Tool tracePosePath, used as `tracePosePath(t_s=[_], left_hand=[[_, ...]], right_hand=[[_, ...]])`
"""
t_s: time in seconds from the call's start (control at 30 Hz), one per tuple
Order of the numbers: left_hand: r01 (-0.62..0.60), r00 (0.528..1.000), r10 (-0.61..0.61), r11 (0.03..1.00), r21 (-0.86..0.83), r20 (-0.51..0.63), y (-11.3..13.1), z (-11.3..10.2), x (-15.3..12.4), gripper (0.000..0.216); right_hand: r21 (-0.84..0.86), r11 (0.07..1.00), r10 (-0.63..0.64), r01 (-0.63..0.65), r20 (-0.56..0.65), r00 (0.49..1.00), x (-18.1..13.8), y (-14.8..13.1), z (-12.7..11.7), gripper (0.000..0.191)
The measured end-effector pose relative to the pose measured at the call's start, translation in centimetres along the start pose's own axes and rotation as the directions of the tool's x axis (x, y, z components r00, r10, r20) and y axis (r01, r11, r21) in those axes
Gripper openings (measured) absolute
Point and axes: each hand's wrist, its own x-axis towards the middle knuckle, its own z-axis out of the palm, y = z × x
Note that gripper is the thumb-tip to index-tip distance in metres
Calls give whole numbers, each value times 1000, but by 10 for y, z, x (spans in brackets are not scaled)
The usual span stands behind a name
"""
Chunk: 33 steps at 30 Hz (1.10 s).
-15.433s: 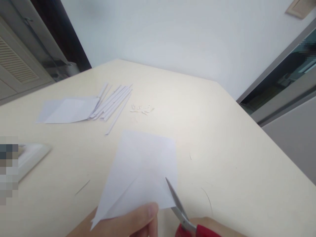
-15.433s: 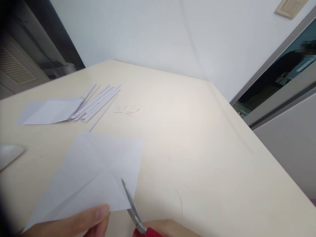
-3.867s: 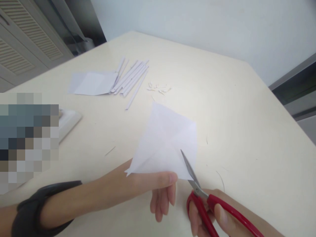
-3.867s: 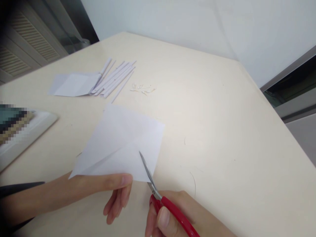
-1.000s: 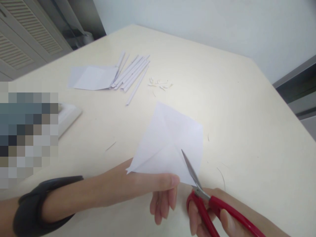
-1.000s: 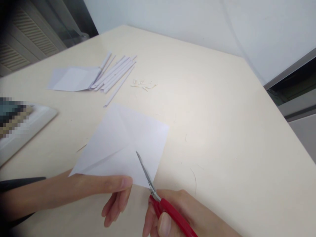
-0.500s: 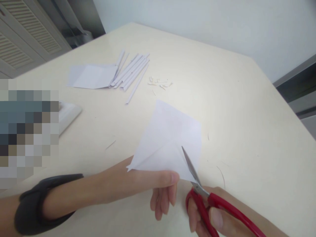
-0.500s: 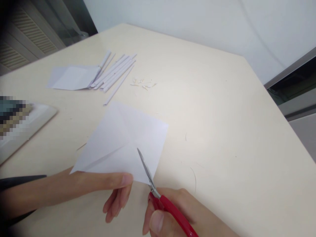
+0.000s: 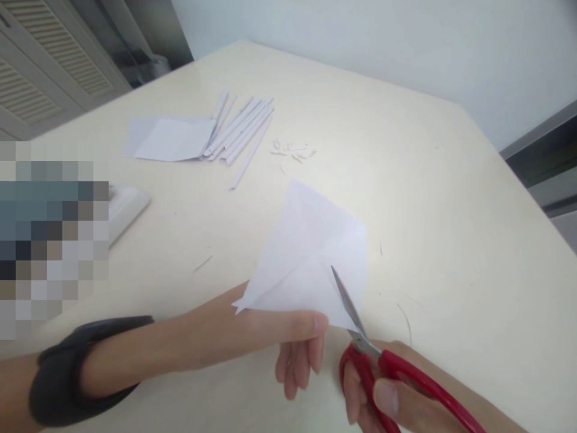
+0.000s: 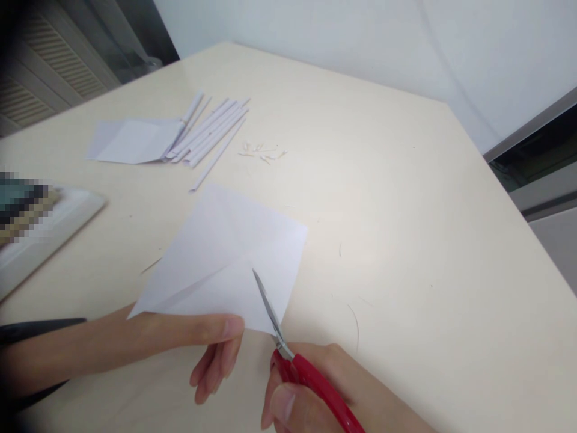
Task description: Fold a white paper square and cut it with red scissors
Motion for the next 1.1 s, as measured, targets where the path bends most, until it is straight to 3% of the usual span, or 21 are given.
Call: tracePosePath(t_s=[0.17,0.4,0.6,0.8,0.93,1.1], left_hand=[[15,1000,-15,1000,-17,-10,0,1,0,39],[33,999,-34,999,-19,-28,3,3,-1,37],[49,999,-49,999,-8,-16,2,3,0,35],[50,999,-50,999,1,4,5,7,-1,31],[29,1000,-29,1000,-1,1,5,9,-1,33],[35,999,-35,999,-17,-7,5,8,-2,35]], right_hand=[[-10,1000,-5,6,59,998,-2,1,-3,38],[-89,996,11,-8,28,1000,-1,-8,-4,41],[39,999,13,-15,46,999,-3,-2,-4,57],[57,998,-21,20,25,999,-2,1,-7,63],[30,996,86,-89,94,992,-4,-7,-11,58],[25,1000,-4,2,69,998,-4,-12,-8,52]])
